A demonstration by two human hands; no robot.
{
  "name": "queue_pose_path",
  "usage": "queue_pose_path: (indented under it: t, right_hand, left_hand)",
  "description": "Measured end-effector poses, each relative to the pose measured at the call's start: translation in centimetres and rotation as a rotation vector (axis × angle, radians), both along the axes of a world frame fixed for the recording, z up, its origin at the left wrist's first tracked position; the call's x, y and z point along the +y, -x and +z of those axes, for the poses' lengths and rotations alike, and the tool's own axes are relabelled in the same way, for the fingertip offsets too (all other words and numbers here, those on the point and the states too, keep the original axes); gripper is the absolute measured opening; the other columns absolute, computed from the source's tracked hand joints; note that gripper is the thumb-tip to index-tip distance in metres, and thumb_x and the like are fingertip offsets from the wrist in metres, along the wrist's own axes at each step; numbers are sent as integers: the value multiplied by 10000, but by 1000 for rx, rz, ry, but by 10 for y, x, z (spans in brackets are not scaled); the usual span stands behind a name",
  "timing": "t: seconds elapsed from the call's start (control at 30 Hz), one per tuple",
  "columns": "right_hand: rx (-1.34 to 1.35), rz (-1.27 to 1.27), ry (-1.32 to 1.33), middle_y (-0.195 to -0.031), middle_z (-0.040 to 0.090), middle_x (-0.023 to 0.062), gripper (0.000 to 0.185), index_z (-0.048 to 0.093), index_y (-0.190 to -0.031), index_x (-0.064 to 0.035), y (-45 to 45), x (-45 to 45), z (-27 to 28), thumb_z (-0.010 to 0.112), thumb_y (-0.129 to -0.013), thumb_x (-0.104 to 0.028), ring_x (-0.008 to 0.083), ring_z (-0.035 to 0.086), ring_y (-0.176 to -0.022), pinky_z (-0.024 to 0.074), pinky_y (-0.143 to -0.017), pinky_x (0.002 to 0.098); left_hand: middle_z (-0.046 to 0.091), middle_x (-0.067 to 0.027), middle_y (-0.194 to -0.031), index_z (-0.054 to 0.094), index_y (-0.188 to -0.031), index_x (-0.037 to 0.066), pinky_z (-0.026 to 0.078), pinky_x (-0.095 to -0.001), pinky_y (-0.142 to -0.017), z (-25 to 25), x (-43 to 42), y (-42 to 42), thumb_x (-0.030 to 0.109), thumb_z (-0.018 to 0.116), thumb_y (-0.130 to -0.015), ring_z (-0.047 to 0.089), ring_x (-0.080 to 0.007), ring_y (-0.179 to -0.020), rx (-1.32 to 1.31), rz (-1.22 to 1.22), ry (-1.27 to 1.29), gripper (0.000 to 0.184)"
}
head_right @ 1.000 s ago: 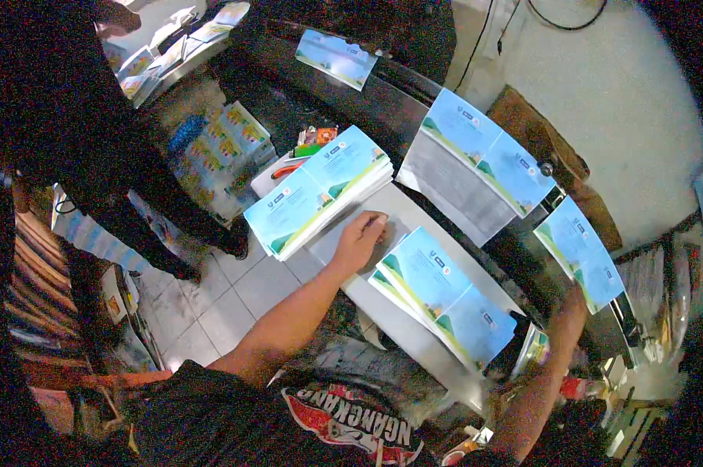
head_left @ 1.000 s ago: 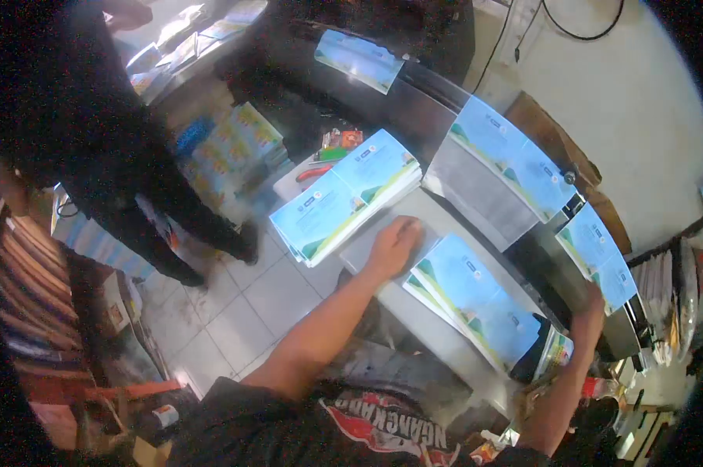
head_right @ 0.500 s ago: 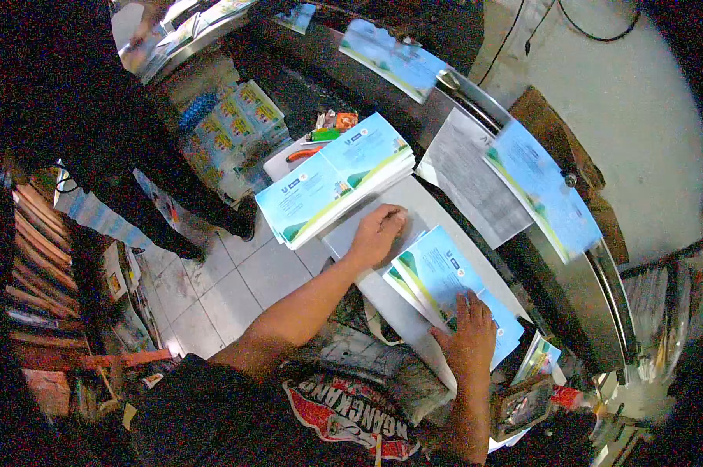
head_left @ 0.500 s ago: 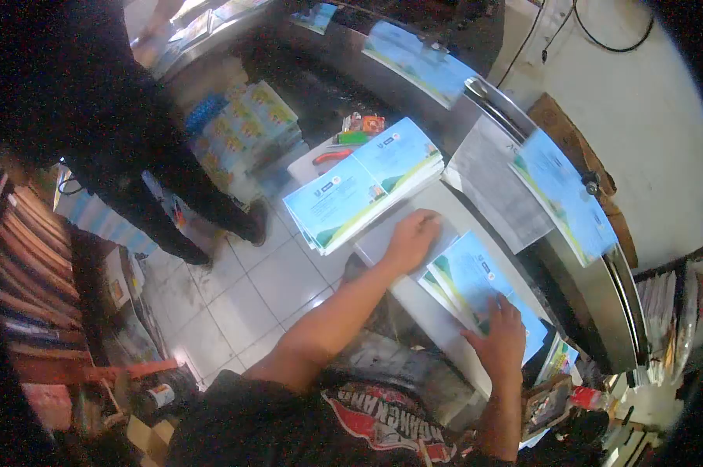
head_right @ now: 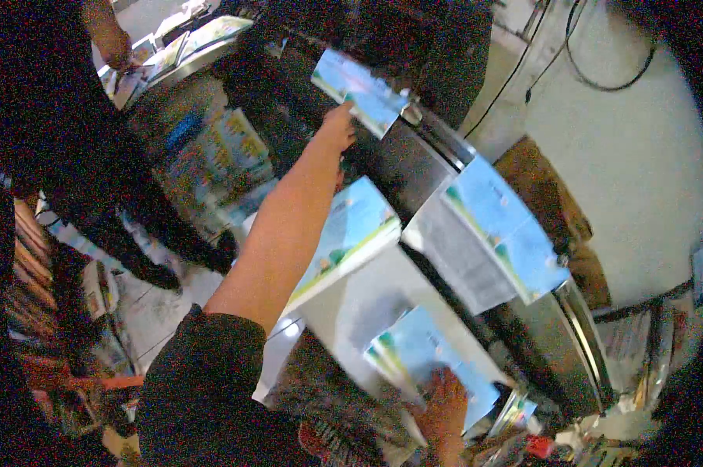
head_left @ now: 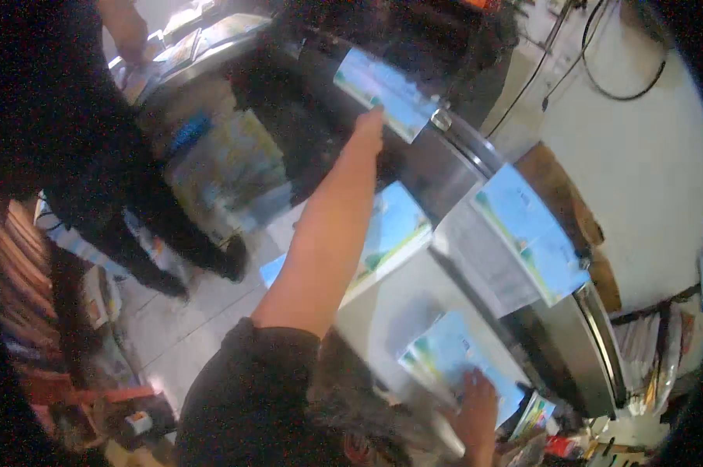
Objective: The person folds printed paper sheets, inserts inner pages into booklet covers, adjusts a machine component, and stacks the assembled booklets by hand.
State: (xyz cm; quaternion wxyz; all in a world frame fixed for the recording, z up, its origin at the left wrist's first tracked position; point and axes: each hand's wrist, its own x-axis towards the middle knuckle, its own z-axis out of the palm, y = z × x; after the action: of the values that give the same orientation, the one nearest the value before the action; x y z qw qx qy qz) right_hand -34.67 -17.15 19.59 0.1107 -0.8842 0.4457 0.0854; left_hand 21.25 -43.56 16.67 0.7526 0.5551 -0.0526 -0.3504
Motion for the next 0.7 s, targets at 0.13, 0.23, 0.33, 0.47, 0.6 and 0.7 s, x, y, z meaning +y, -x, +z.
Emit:
queue_pose_path:
  t: [0.13,0.23,0.33,0.47,0.6,0.7]
  right_hand:
    - [-54,-17,-59,-1419,384,241,918,419,-1355,-29,-7,1,11,813,-621,-415,411,380,-1287,308,-1065,526]
    - [-25,-45,-52,-1415,413,219,764,452,-1365,-20,-23,-3,22,770,-748,-340,401,405,-1277,345,-1052,483]
    - [-57,-91,-110,-1431,394,213,828,426,-1387,-31,-23,-5,24,783,-725,-376,393,379,-1298,319,-1064,486]
    - [-18,-50,-105,-1466,355,196,942,313,-1458,-54,-22,-7,21,783,-723,-408,404,377,-1296,318,-1071,484]
    - [-53,-8,28,-1359,408,242,905,420,-1330,-20,-15,-2,13,827,-597,-361,440,419,-1199,357,-999,532]
    - [-3,20,97,-1378,401,221,879,423,-1337,-28,-13,3,5,814,-623,-362,423,408,-1222,357,-996,540]
  left_hand:
    - [549,-141,-1252,452,-1345,143,348,-628,-961,15,-20,-19,352,634,-886,523,-301,-1140,282,-54,154,537]
    - [616,-124,-1079,540,-1254,70,483,-387,-765,-34,-67,-76,327,656,-844,606,-254,-925,221,88,313,497]
    - [623,-156,-1117,550,-1261,102,493,-397,-813,-41,-56,-131,281,666,-805,606,-301,-994,83,82,193,504]
    - [629,-188,-1155,560,-1268,134,502,-408,-860,-66,-18,-182,235,676,-765,607,-347,-1062,-106,13,37,525]
    - [645,-164,-1110,579,-1199,3,508,-371,-842,-77,87,-189,218,674,-833,641,-260,-976,-692,-52,151,435]
    - [642,-147,-1061,580,-1183,2,525,-352,-823,44,221,-56,210,694,-832,643,-239,-909,-126,131,327,423]
